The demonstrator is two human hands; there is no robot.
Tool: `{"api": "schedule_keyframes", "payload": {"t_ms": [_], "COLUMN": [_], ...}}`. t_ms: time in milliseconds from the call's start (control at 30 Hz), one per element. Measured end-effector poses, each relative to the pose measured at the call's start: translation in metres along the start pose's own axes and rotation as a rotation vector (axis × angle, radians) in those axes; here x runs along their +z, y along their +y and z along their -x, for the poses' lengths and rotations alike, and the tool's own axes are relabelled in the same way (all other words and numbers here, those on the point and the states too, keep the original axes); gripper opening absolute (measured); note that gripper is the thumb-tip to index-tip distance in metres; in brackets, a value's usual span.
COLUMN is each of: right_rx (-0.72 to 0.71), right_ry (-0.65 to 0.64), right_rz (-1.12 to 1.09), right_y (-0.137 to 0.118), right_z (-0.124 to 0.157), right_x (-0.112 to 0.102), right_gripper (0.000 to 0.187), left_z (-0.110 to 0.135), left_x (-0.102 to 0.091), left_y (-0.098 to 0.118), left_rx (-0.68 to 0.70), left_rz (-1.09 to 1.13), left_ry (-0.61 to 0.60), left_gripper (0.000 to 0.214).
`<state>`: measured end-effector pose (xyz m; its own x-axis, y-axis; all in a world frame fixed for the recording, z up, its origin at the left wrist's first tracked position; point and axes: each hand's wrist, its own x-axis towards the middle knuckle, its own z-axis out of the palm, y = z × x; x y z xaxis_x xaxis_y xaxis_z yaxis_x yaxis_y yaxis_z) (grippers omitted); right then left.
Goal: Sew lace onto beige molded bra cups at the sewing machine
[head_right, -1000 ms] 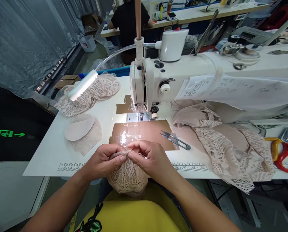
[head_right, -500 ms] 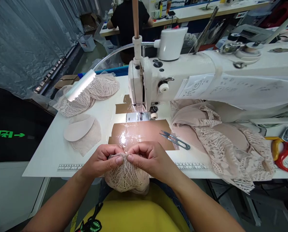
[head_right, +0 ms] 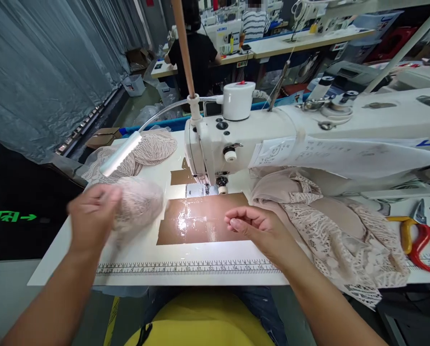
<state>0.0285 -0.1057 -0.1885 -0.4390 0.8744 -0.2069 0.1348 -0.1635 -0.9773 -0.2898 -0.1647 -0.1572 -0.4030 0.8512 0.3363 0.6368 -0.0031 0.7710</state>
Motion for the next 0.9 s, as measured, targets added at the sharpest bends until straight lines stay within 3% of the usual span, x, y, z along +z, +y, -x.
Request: {"api": "schedule_keyframes", "payload": {"t_ms": [67, 133, 233, 300, 400, 533, 633, 733, 800, 900], "right_rx": [-0.012, -0.036, -0.102, -0.185, -0.340, -0.434, -0.445, -0.474, -0.460, -0.400], "right_ry": [-0.029, -0.069, -0.079, -0.056, -0.036, -0.038, -0.013, 0.009, 0.020, 0.021], "right_rz": [0.101, 0.240, 0.474, 0.618, 0.779, 0.967, 1.183, 1.335, 1.395, 1.452], "right_y": [-0.005, -0.010, -0.015, -0.013, -0.004, 0.016, 0.026, 0.028, 0.027, 0.024], "right_z": [-0.003, -0.010, -0.025, -0.036, -0.048, -0.057, -0.058, -0.057, -0.056, -0.056], "right_x": [0.000, 0.004, 0.009, 0.012, 0.020, 0.039, 0.048, 0.051, 0.050, 0.050], "right_gripper": [0.031, 0.028, 0.025, 0.025, 0.031, 0.032, 0.026, 0.033, 0.035, 0.037], "left_z": [-0.005, -0.003, 0.008, 0.018, 0.029, 0.025, 0.006, -0.012, -0.016, -0.009], "left_x": [0.034, 0.078, 0.129, 0.143, 0.143, 0.126, 0.102, 0.084, 0.085, 0.102], "left_y": [0.004, 0.007, 0.012, 0.015, 0.021, 0.030, 0.034, 0.030, 0.022, 0.007], "left_rx": [0.217, 0.418, 0.485, 0.507, 0.526, 0.543, 0.506, 0.397, 0.367, 0.513], "left_rz": [-0.298, -0.608, -0.690, -0.709, -0.747, -0.714, -0.504, -0.178, -0.103, -0.226], "left_ry": [-0.041, -0.274, -0.435, -0.490, -0.549, -0.623, -0.794, -0.961, -0.909, -0.739], "left_gripper": [0.031, 0.026, 0.018, 0.015, 0.017, 0.020, 0.022, 0.026, 0.028, 0.029]}}
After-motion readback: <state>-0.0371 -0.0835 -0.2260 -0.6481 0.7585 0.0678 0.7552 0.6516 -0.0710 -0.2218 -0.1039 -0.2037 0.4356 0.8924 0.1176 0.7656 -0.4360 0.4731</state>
